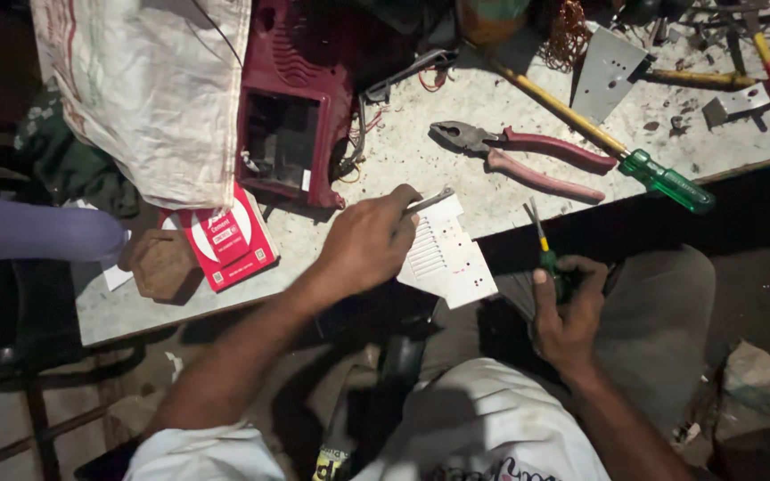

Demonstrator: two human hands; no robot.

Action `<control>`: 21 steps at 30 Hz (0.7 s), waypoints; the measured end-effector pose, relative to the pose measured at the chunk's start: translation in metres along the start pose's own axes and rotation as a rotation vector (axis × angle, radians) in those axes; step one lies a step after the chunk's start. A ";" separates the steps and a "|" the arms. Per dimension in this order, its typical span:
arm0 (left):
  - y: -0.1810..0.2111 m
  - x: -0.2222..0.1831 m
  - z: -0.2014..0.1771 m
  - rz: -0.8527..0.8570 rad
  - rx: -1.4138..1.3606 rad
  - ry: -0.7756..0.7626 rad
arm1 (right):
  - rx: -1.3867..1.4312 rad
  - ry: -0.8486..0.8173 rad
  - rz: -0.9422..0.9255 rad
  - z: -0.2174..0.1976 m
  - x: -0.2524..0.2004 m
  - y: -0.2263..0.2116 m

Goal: The person uses pliers and a screwdriver to disassemble and modify a white metal component, cutting wires and unscrewing fasteners on a cluttered workbench.

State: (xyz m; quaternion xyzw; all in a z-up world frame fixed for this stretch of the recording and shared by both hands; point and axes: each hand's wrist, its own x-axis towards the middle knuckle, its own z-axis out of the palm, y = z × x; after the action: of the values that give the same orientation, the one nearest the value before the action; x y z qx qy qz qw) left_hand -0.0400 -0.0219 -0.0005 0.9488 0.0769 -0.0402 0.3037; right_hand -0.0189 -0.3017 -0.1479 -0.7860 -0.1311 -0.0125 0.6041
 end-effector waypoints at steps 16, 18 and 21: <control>0.015 -0.044 0.015 0.176 -0.070 0.390 | 0.134 -0.066 0.017 -0.004 -0.010 -0.015; 0.018 -0.047 0.014 0.211 -0.040 0.450 | 0.120 -0.070 0.114 -0.003 -0.011 -0.016; 0.020 -0.053 0.014 0.285 -0.019 0.525 | 0.091 -0.067 0.004 -0.003 -0.010 -0.026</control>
State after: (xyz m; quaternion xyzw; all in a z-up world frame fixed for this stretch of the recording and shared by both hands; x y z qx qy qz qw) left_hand -0.0888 -0.0528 0.0062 0.9252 0.0192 0.2501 0.2849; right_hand -0.0340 -0.3002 -0.1243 -0.7580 -0.1499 0.0211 0.6345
